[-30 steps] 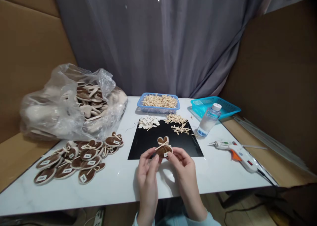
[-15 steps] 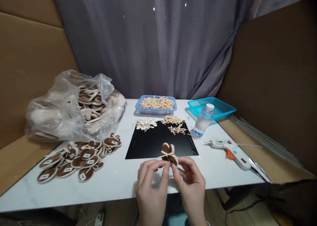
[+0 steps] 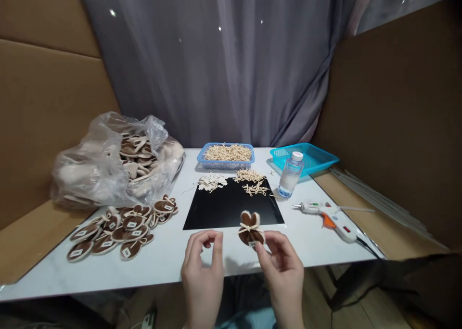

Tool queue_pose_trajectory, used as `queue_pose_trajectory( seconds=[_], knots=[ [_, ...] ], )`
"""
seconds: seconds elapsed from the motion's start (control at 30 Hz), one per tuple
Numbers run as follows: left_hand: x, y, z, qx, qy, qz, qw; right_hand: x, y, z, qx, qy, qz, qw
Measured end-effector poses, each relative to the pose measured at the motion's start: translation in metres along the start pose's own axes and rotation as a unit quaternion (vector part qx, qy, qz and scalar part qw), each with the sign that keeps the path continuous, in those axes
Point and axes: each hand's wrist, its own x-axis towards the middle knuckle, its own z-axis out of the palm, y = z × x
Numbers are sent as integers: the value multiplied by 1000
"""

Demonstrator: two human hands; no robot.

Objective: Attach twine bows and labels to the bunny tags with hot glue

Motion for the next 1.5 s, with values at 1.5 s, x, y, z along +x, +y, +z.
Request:
queue_pose_trajectory(
  seconds=[1.5],
  knots=[
    [-14, 18, 12, -339, -213, -321, 858, 2, -14, -19, 112, 20, 149, 982]
  ],
)
